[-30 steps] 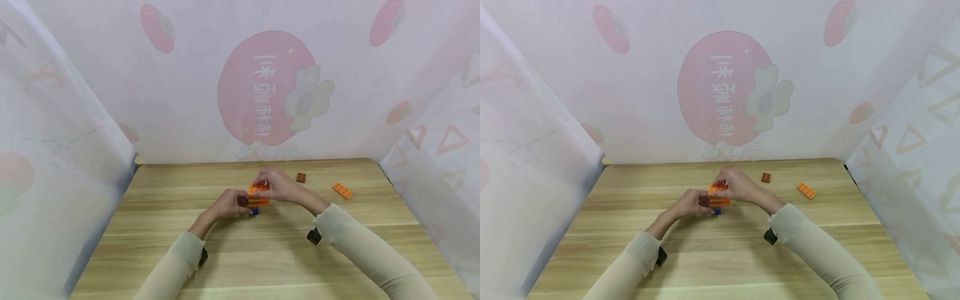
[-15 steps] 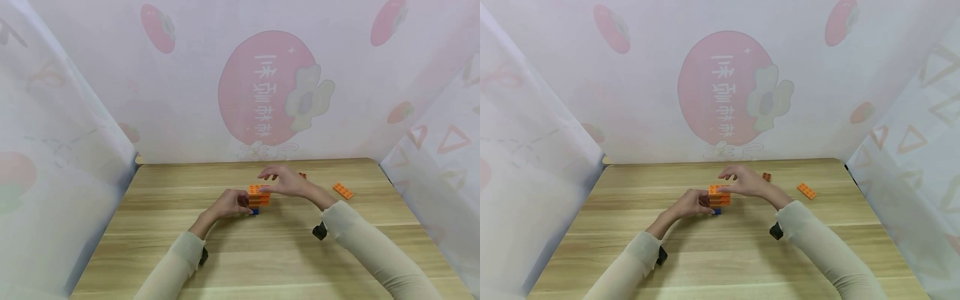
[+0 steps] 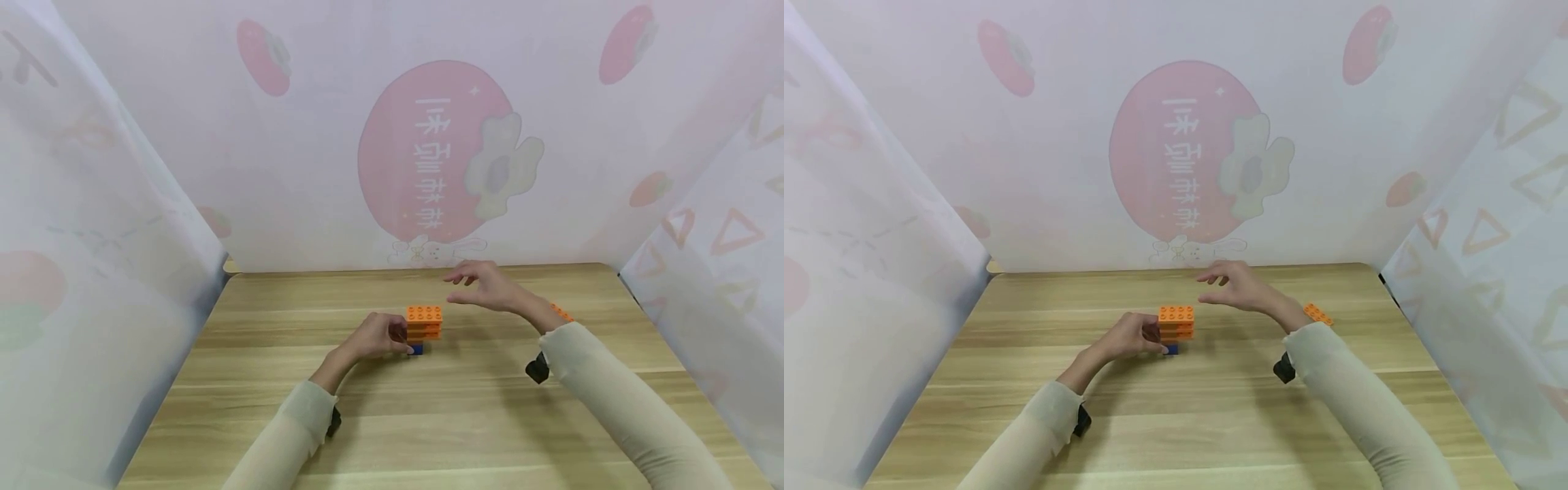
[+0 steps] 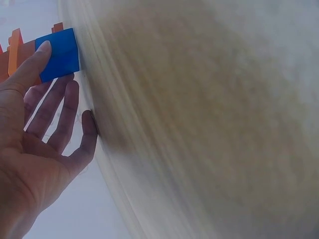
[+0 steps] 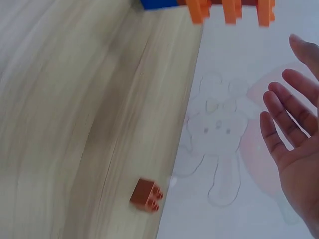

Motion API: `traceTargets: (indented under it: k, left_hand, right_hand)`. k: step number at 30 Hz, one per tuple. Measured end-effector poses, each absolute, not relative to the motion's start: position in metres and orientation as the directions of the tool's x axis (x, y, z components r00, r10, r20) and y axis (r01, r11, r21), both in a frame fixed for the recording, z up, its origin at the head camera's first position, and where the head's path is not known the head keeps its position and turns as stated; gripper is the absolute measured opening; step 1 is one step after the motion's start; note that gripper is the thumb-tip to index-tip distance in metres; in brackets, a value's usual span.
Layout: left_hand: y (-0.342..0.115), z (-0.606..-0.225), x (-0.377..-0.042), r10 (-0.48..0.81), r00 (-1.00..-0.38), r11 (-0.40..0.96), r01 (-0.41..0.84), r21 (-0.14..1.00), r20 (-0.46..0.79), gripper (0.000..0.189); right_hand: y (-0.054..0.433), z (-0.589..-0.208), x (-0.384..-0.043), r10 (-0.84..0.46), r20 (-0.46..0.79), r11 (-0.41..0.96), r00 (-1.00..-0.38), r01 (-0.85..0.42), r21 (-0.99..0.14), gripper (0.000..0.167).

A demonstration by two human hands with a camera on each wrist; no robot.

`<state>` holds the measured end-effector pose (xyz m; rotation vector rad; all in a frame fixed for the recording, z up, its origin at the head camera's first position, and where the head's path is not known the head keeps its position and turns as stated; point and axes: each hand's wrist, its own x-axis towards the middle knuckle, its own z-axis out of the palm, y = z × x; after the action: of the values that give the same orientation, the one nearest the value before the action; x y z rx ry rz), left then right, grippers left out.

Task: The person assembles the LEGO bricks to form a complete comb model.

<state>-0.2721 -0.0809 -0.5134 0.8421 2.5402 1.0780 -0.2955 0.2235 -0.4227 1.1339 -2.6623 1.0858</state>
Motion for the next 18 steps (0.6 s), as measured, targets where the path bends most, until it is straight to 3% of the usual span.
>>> traceTargets:
  k: [18]
  left_hand:
    - [-0.081, -0.513, -0.272, 0.599, -0.800, 0.565, 0.412, 0.715, -0.012, 0.026]
  right_hand:
    - [0.283, -0.459, -0.319, -0.513, 0.168, 0.572, -0.842, -0.481, -0.665, 0.040]
